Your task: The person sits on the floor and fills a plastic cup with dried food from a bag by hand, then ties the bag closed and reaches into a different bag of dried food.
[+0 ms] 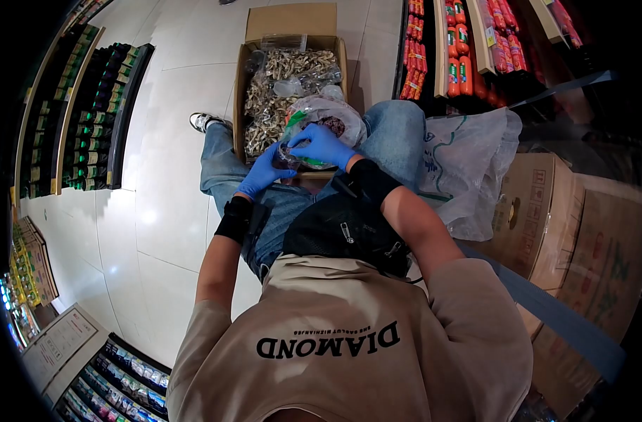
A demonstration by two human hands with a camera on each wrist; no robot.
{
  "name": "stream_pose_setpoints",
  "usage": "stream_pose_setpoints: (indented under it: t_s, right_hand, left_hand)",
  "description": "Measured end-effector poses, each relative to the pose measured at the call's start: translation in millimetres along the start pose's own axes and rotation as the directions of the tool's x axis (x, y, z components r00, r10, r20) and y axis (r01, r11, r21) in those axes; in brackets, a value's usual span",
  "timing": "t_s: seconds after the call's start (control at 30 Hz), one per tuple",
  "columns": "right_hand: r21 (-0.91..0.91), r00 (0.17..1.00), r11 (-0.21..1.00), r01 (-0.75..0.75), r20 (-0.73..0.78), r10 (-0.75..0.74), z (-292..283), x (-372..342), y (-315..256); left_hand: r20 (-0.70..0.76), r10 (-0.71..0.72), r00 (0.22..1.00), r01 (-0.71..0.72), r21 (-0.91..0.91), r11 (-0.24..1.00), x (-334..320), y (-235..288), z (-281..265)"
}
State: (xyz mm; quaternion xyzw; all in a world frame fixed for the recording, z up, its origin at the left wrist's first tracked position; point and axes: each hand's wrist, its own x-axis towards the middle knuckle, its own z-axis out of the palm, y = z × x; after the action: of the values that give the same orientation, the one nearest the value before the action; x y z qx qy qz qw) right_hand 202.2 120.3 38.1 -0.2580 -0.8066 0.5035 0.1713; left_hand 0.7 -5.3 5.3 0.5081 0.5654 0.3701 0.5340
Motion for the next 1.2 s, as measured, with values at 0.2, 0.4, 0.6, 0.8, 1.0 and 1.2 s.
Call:
stream_pose_setpoints:
  t_s: [0.2, 0.4, 0.6, 0.8, 1.0, 1.2]
  right_hand:
    - [0.307, 0.981, 0.946, -0.101, -0.127, 0.146, 9.3, 2.4, 8.4]
    - [0.038, 0.931, 0.977, -0.210, -0.296, 0.212, -6.5, 3.3, 8.7]
    - [-0.447, 0.941, 0.894, -0.019, -0.310, -0.134, 3.7, 1.3, 33.1]
    - [-0.664, 0.983, 0.725, -0.180, -0.139, 0.116, 7.6, 2.1, 33.3]
    - [-0.697, 0.990, 0.708, -0.119, -0.140, 0.029, 15.1, 5.9, 49.0]
    - [-0.723, 0.993, 0.689, -0.052, -0.108, -0.038, 15.3, 9.3, 50.6]
  left_hand:
    - [-0.007, 0.007, 1.000, -0.006, 0.025, 1.000, -1.8, 6.3, 0.2]
    - [0.018, -0.036, 0.999, 0.037, -0.050, 0.998, -1.1, 4.3, -0.4]
    - [0.024, -0.064, 0.998, 0.065, -0.063, 0.996, -2.9, 13.4, 0.0]
    - [0.019, -0.076, 0.997, 0.076, -0.047, 0.996, -2.7, 11.8, 0.0]
    - [0.012, -0.062, 0.998, 0.062, -0.012, 0.998, -1.2, 8.9, -0.7]
    - [0.006, -0.047, 0.999, 0.047, -0.007, 0.999, -1.7, 8.9, -0.2]
